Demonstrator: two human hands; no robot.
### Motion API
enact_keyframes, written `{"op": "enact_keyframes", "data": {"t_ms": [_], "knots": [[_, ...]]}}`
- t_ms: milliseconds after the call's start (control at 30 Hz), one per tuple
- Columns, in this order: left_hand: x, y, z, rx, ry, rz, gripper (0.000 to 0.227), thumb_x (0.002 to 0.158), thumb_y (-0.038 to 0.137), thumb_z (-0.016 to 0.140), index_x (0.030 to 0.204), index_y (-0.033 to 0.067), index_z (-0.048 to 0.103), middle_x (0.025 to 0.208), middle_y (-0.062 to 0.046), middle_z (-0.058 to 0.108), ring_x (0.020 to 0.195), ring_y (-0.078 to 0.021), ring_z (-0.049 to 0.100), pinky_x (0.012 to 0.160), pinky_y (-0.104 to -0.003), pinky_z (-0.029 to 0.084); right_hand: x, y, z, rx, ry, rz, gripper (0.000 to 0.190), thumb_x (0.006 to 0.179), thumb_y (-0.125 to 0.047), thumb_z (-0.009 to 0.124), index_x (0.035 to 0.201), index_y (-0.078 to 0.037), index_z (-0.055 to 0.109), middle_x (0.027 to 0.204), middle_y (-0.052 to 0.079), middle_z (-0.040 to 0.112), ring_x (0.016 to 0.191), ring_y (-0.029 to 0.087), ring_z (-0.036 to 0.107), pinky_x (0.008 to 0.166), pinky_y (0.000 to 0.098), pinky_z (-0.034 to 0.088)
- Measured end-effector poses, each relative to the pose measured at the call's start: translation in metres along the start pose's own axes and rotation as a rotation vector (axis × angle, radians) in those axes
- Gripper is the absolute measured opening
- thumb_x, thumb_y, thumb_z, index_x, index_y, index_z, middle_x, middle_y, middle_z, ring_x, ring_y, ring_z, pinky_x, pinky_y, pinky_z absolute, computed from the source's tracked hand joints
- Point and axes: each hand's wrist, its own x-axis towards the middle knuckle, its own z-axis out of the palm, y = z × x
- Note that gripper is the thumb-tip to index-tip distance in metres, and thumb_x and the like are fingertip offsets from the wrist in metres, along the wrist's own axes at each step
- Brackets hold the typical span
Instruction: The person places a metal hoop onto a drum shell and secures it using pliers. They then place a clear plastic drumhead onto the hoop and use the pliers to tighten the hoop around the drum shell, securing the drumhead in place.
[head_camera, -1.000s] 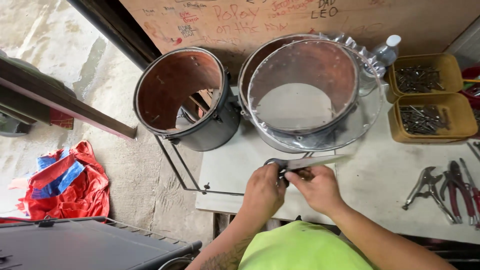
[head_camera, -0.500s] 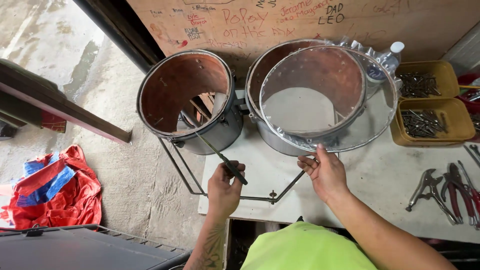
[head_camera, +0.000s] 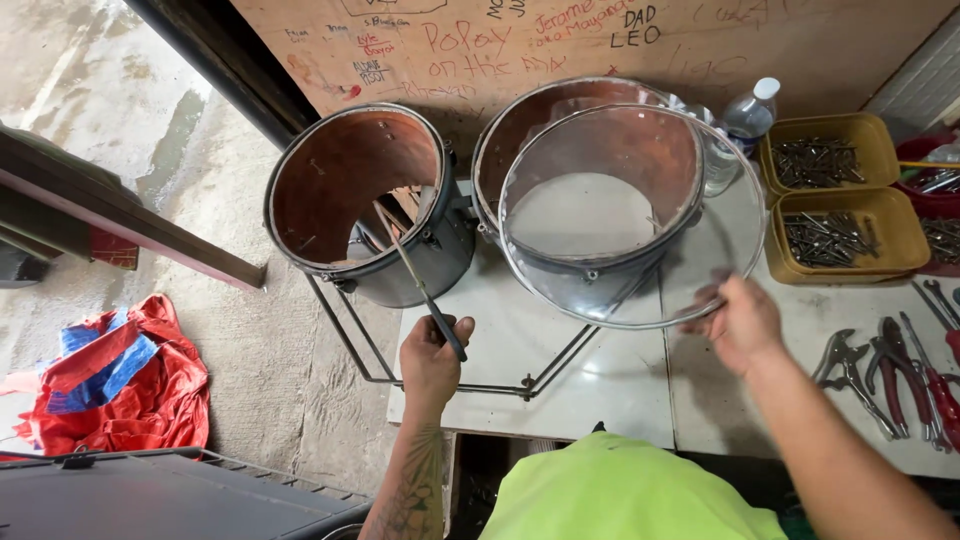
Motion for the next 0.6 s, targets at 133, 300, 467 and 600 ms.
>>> {"op": "enact_keyframes", "data": {"t_ms": [133, 300, 467, 600], "knots": [[-0.012, 0.031, 0.011, 0.232, -0.056, -0.113, 0.040, 0.079, 0.041, 0.079, 0.102, 0.0090, 0.071, 0.083, -0.003, 0.068, 0.076, -0.0172, 0.061, 0.072, -0.034, 0.050, 0.051, -0.045, -0.021, -0.179, -0.016, 0.061, 0.029, 0.099, -0.009, 0.039, 0.123, -0.009, 0.055, 0.081, 0.006, 0.056, 0.059, 0.026, 0.058, 0.042, 0.0369, 0.045], [-0.017, 0.037, 0.019, 0.263, -0.128, -0.123, 0.045, 0.077, 0.039, 0.081, 0.110, 0.0100, 0.070, 0.101, -0.003, 0.076, 0.089, -0.0156, 0.070, 0.082, -0.030, 0.053, 0.042, -0.088, 0.000, -0.133, 0.196, 0.077, 0.020, 0.107, -0.038, 0.064, 0.118, -0.021, 0.066, 0.092, -0.004, 0.070, 0.072, 0.008, 0.070, 0.066, 0.0217, 0.062], [-0.021, 0.047, 0.024, 0.227, -0.161, -0.101, 0.039, 0.077, 0.031, 0.081, 0.108, 0.0093, 0.070, 0.101, 0.000, 0.080, 0.093, -0.0145, 0.075, 0.084, -0.029, 0.056, 0.012, -0.054, 0.014, 0.183, 0.090, 0.109, 0.033, 0.111, -0.043, 0.047, 0.126, -0.015, 0.054, 0.105, 0.003, 0.066, 0.091, 0.018, 0.068, 0.081, 0.0321, 0.060], [-0.014, 0.038, 0.022, 0.178, -0.185, 0.018, 0.044, 0.079, 0.024, 0.090, 0.111, -0.0009, 0.073, 0.090, -0.013, 0.076, 0.084, -0.0205, 0.068, 0.081, -0.032, 0.054, 0.006, 0.019, 0.004, 0.212, -0.118, 0.048, 0.038, 0.105, -0.020, 0.059, 0.134, -0.030, 0.037, 0.115, 0.007, 0.072, 0.088, 0.029, 0.075, 0.073, 0.0481, 0.065]]}}
